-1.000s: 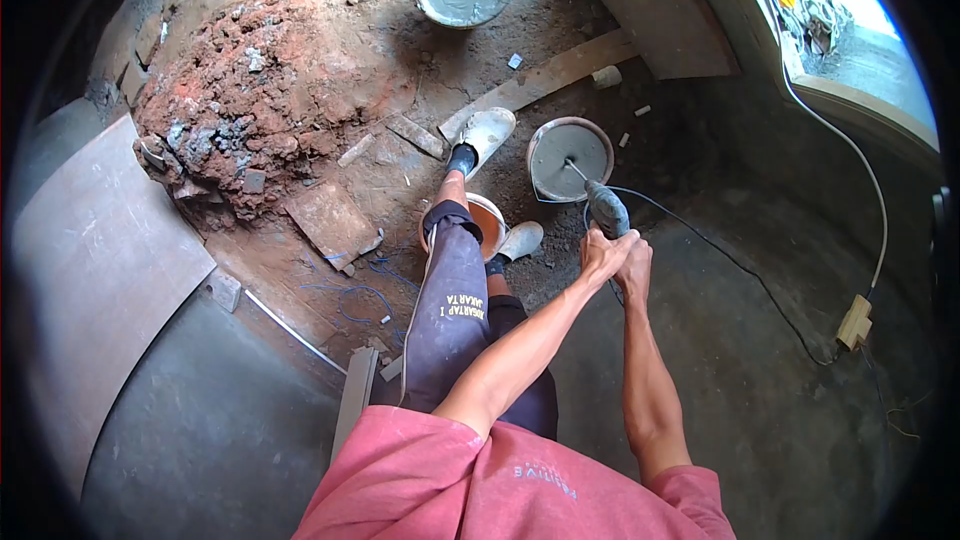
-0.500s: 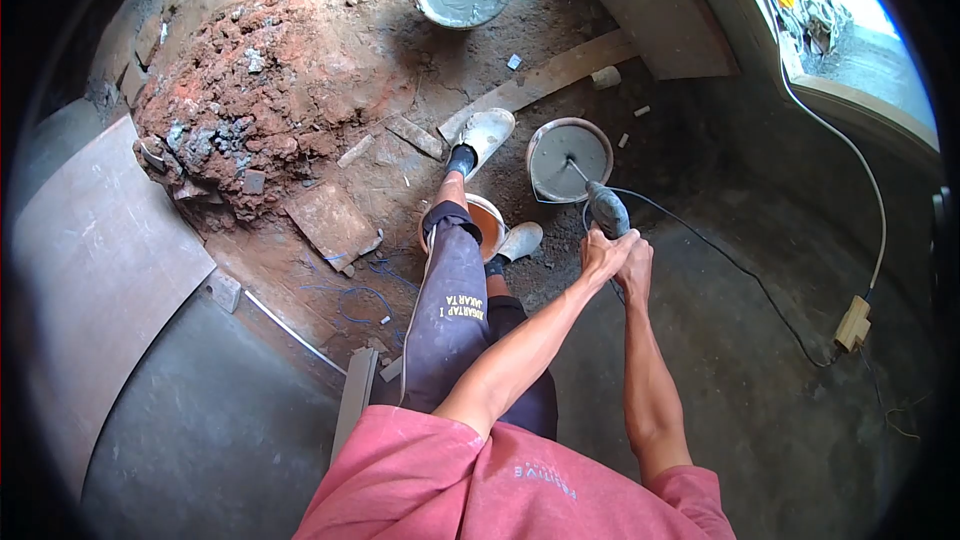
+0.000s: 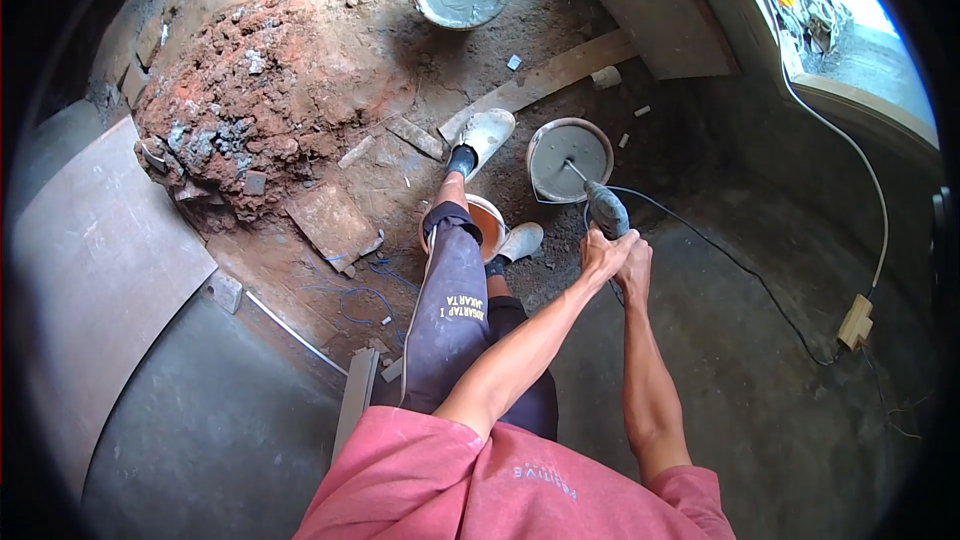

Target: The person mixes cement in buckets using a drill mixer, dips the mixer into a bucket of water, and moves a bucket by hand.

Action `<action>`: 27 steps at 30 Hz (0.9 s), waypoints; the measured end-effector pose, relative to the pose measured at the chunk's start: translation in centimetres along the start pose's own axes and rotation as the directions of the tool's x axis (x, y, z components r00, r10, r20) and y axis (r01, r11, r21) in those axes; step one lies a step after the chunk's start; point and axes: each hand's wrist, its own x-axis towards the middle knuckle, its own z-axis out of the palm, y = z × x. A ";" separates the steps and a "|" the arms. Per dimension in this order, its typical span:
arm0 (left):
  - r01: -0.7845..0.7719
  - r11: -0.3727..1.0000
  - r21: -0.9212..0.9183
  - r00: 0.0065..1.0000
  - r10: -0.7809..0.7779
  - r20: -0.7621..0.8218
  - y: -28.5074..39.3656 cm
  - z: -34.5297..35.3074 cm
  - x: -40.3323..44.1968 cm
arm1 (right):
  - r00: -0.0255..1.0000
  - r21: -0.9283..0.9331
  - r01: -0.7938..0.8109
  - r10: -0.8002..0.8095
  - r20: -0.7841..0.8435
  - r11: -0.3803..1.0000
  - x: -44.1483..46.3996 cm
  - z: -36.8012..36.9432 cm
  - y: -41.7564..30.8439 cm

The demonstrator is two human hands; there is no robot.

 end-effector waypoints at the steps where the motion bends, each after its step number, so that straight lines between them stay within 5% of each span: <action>1: -0.003 1.000 0.006 1.000 0.003 -0.006 0.0 0.0 0.1 | 1.000 -0.005 0.003 -0.003 -0.002 1.000 0.1 0.1 0.1; 27: 0.054 0.997 0.046 0.998 -0.055 0.022 1.3 -0.4 -0.5 | 0.999 -0.005 -0.032 0.032 0.035 0.999 0.3 -0.5 0.0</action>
